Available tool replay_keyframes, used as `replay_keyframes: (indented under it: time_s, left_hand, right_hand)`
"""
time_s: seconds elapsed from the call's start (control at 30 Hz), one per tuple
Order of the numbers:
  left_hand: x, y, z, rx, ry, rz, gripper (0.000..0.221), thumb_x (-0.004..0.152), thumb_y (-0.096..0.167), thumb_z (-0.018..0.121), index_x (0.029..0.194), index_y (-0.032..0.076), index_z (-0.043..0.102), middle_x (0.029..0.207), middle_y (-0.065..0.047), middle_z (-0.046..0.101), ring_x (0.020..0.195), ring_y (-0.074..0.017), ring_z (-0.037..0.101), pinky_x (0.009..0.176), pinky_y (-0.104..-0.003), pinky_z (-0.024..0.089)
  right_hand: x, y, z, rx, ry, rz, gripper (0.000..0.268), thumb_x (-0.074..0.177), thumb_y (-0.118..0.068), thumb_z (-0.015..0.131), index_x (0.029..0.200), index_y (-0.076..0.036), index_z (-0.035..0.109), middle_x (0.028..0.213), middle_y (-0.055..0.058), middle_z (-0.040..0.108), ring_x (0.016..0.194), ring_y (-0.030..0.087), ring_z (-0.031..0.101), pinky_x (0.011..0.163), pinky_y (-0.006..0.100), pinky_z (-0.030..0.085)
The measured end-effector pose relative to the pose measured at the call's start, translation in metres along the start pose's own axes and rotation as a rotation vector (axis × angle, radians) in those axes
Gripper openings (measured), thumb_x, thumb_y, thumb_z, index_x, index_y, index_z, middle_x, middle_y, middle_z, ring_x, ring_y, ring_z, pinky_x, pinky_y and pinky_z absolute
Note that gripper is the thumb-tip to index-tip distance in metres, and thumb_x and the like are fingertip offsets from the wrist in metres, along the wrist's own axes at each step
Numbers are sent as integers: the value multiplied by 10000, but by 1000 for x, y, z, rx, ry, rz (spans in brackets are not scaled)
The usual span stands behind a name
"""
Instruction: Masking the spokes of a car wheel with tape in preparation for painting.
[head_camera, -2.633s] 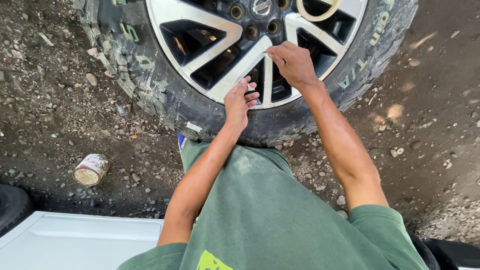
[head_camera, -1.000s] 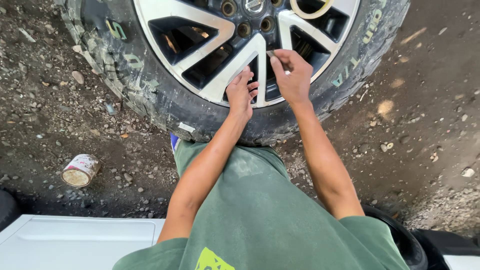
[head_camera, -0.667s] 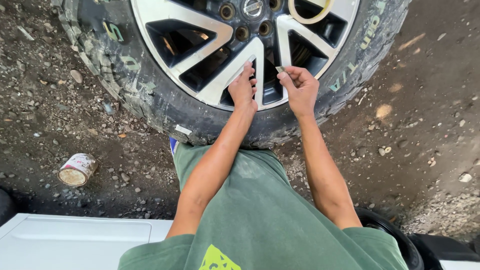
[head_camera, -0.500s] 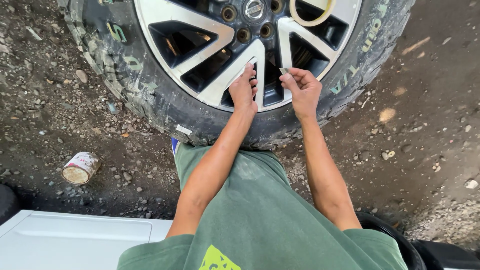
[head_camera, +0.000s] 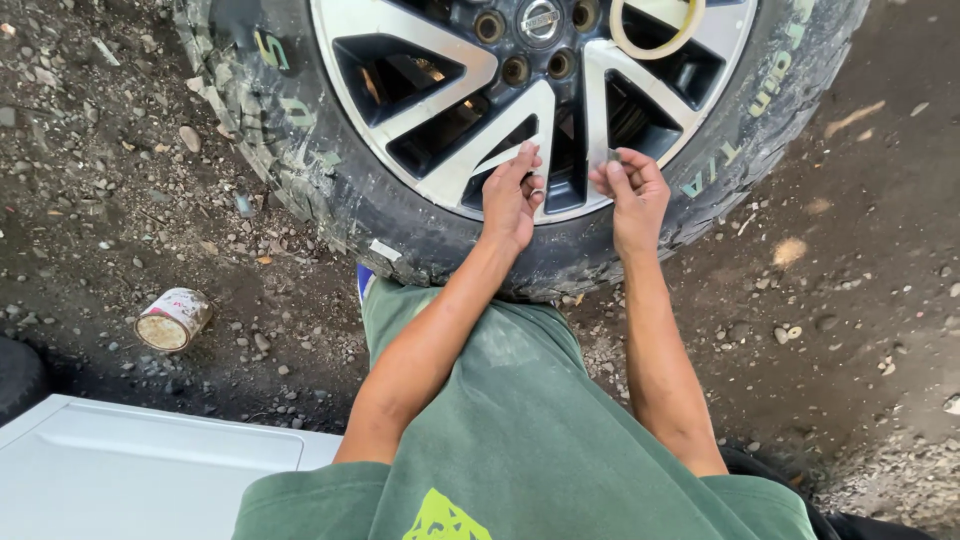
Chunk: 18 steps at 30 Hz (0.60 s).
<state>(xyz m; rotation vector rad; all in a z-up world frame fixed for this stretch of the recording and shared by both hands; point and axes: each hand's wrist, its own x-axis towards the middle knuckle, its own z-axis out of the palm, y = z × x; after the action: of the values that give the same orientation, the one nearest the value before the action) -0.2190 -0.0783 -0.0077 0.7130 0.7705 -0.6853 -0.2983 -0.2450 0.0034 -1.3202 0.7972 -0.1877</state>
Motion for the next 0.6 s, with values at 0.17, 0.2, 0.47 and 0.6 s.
replay_keyframes:
  time_s: [0.17,0.2,0.47,0.6]
  left_hand:
    - [-16,-6,-16,6,-48,-52,263,971,289,740,1078,55,685,894,26,633,666,-61,581,544,-217,422]
    - [-17,-7,-21,3,-82,-68,258,996,290,738,1052,49,665,884,17,627,678,-70,596,549,-225,429]
    - [-68,-11,-2,363,-456,-166,251,947,271,737,1002,27,757,817,5,673,660,-74,611,567,-235,465]
    - [-65,-2,-19,725,-418,-17,381,981,372,733,905,2,788,663,27,603,576,-46,524,512,-219,389]
  right_hand:
    - [-6,-13,1,136,-2,126,157,1013,-22,625,1158,-1,569,1058,146,740,910,218,767,809,318,627]
    - [-8,-16,1,138,-1,172,141,1008,-2,599,1142,-10,555,1055,155,734,927,236,775,817,327,637]
    - [-42,4,-24,338,0,123,160,1031,-58,557,1181,-5,543,1002,145,654,830,173,630,747,303,534]
    - [-91,-33,0,350,-115,123,379,1072,-306,508,1197,17,662,998,126,727,732,107,579,649,227,460]
